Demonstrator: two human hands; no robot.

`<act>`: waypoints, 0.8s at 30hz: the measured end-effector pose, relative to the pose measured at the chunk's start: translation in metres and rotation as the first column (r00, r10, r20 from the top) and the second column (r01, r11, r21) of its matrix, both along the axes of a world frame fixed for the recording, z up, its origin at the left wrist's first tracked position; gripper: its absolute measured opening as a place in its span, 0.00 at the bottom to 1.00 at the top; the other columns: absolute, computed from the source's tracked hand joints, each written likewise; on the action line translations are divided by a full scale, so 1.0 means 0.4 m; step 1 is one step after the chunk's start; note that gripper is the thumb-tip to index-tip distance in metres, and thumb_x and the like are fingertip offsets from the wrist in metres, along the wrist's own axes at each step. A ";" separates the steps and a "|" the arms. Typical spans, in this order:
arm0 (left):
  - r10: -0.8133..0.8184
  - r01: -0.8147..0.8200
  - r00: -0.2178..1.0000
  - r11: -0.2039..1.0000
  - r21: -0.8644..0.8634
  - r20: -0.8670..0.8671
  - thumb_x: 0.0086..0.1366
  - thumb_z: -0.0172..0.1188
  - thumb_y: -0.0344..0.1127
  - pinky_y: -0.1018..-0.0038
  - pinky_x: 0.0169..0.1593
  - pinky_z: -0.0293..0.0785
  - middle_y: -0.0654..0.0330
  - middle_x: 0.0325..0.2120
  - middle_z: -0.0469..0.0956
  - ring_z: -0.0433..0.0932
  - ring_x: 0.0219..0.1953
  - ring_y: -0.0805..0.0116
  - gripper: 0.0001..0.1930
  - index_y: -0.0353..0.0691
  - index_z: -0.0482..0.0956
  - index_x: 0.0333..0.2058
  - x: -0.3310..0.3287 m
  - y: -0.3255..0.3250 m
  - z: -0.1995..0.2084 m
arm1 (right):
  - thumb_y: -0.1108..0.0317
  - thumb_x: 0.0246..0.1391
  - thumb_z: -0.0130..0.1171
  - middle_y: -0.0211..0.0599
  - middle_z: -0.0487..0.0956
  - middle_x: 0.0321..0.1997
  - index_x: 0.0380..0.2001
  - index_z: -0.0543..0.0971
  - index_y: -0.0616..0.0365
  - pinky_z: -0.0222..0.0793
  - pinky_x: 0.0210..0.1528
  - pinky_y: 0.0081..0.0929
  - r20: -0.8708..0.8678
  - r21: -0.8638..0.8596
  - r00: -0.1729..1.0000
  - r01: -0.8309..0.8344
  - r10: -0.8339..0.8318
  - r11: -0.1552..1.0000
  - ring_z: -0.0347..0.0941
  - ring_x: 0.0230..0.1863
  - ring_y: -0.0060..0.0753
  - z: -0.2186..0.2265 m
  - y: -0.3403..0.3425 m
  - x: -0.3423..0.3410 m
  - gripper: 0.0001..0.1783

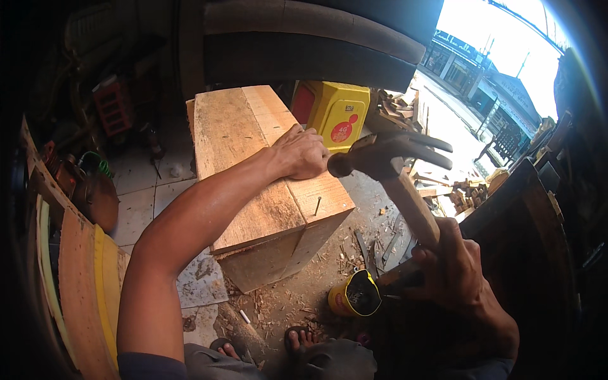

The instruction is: The person saws a wooden plank on a workbench, then assembles a small wooden box by hammering nails into the joints. The person repeatedly picks up nails, positions the box, and hammers to secure the pieces together.

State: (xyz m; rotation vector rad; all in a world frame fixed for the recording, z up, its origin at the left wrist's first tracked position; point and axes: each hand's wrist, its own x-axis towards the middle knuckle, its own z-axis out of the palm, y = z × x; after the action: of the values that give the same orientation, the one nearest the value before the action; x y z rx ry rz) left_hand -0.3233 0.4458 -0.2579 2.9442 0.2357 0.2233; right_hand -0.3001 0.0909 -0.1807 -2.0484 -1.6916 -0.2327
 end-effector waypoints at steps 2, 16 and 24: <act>-0.032 0.032 0.999 0.999 -0.022 0.010 0.71 0.42 0.49 0.58 0.62 0.61 0.50 0.43 0.81 0.73 0.54 0.58 0.26 0.41 0.89 0.38 0.017 -0.016 0.009 | 0.60 0.71 0.52 0.36 0.75 0.22 0.49 0.68 0.66 0.66 0.17 0.31 -0.309 0.024 0.946 0.112 -0.099 0.993 0.74 0.18 0.26 0.089 0.003 -0.029 0.18; 0.011 -0.011 1.000 1.000 0.013 -0.013 0.71 0.43 0.49 0.58 0.61 0.62 0.47 0.41 0.82 0.74 0.52 0.55 0.27 0.36 0.89 0.38 -0.032 0.025 0.002 | 0.50 0.73 0.48 0.27 0.67 0.19 0.45 0.71 0.57 0.57 0.14 0.22 -0.650 0.524 0.733 0.241 0.201 0.817 0.61 0.13 0.20 0.121 0.098 -0.037 0.20; 0.070 -0.064 0.997 0.989 0.132 -0.045 0.70 0.43 0.46 0.56 0.60 0.63 0.48 0.40 0.82 0.75 0.51 0.56 0.24 0.41 0.89 0.35 -0.052 0.055 -0.011 | 0.47 0.72 0.50 0.28 0.67 0.18 0.43 0.74 0.60 0.63 0.20 0.27 -0.410 0.055 0.894 0.223 -0.181 0.973 0.64 0.16 0.24 0.121 0.055 -0.047 0.24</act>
State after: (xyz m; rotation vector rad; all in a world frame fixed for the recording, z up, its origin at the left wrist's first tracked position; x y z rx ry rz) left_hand -0.3442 0.4679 -0.2622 3.0769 0.3398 0.1809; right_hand -0.3188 0.1129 -0.1322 -2.0264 -1.1945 0.0396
